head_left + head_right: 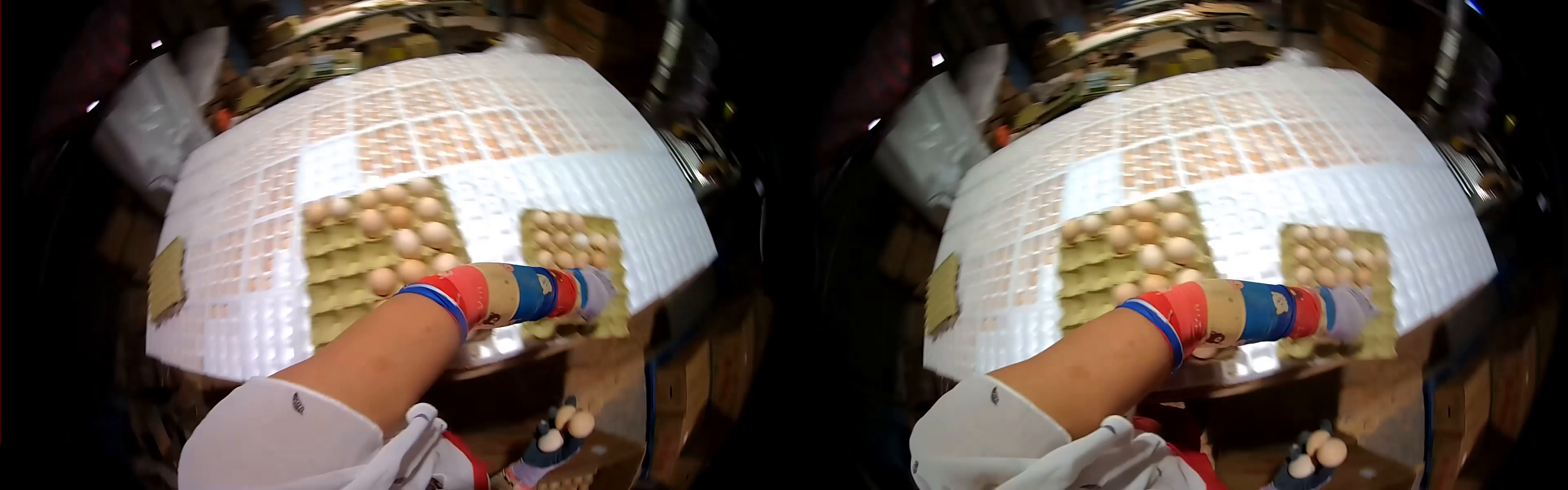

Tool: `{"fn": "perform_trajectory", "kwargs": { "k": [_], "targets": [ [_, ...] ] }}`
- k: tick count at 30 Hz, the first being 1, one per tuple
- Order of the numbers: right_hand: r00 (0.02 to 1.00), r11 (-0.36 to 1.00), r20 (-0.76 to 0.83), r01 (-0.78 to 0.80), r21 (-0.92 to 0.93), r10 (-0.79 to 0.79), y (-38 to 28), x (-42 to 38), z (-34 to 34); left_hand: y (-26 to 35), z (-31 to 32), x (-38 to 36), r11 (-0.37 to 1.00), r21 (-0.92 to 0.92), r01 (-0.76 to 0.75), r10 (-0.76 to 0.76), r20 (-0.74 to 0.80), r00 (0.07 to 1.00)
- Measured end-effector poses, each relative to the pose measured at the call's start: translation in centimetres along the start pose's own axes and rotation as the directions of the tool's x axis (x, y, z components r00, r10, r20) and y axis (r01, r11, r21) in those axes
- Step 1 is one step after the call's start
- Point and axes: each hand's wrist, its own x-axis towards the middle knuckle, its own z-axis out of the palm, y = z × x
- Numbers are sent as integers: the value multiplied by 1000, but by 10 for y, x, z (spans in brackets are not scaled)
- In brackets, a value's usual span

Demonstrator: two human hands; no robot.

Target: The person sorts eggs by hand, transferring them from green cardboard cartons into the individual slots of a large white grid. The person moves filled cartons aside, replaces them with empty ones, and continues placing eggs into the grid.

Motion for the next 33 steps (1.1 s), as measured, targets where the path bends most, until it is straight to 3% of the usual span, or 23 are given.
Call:
{"fn": "perform_trajectory", "kwargs": {
  "k": [1,2,3,4,5,6,7,8,12,13,14,15,16,17,19,20,21,23,26,28,29,31,33],
  "targets": [
    [991,990,-103,-77,118,89,-9,0,11,7,-41,-31,993,101,57,-65,74,995],
    [941,763,197,-339,550,276,17,16,-15,8,-80,-69,987,82,137,-141,48,989],
    [804,321,518,-592,739,292,48,35,-45,4,-113,-111,979,54,199,-200,20,980],
    [777,282,568,-628,725,271,53,43,-38,-8,-137,-156,911,74,405,-408,34,912],
    [753,247,608,-657,712,250,54,50,-28,-71,-81,-215,806,435,401,-160,-493,855],
    [730,217,644,-683,697,230,50,57,-18,-50,-148,-269,681,-66,730,-723,-223,654],
    [710,190,673,-704,685,208,47,64,-6,-70,-138,-332,574,-64,817,-773,-371,514],
    [695,161,696,-719,676,179,43,71,12,-72,-136,-373,349,-66,935,-897,-311,313],
    [587,153,808,-796,586,-38,21,111,77,-111,-90,-454,315,-94,944,-933,-212,290],
    [557,176,823,-804,568,-109,6,119,97,-108,-94,-460,379,-160,911,-897,-303,320],
    [528,197,831,-808,556,-176,-9,122,116,-113,-87,-465,410,-491,769,-889,-402,219],
    [492,183,832,-820,542,-258,-22,122,133,-118,-80,-470,430,-744,512,-888,-452,88],
    [496,193,830,-815,547,-256,-39,118,149,-106,-94,-467,291,-956,-25,-952,-292,89],
    [501,202,828,-809,552,-252,-54,112,162,-110,-92,-471,206,-951,-231,-944,-256,211],
    [496,137,845,-840,526,-200,-66,97,186,-119,-88,-458,384,-910,159,-897,-326,299],
    [462,105,868,-869,484,-181,-75,90,197,-120,-87,-446,445,-478,757,-888,-349,300],
    [428,72,889,-893,444,-163,-85,83,208,-100,-102,-424,322,-236,917,-933,-244,265],
    [370,-48,919,-929,366,-140,-93,72,224,-91,-112,-394,221,163,961,-957,-155,246],
    [263,-129,951,-961,244,-161,-106,56,247,-99,-112,-398,250,-65,966,-935,-275,223],
    [203,-197,964,-966,168,-174,-112,42,257,-95,-103,-432,458,-482,747,-857,-461,229],
    [170,-196,971,-971,137,-165,-119,33,262,-109,-87,-450,269,-945,186,-934,-208,291],
    [98,-208,970,-977,52,-221,-125,12,281,-81,-68,-481,-164,-786,-596,-794,-253,552],
    [3,-227,978,-973,-46,-209,-128,-15,299,-60,-41,-491,-644,-290,-708,-573,-431,698]
  ]
}}
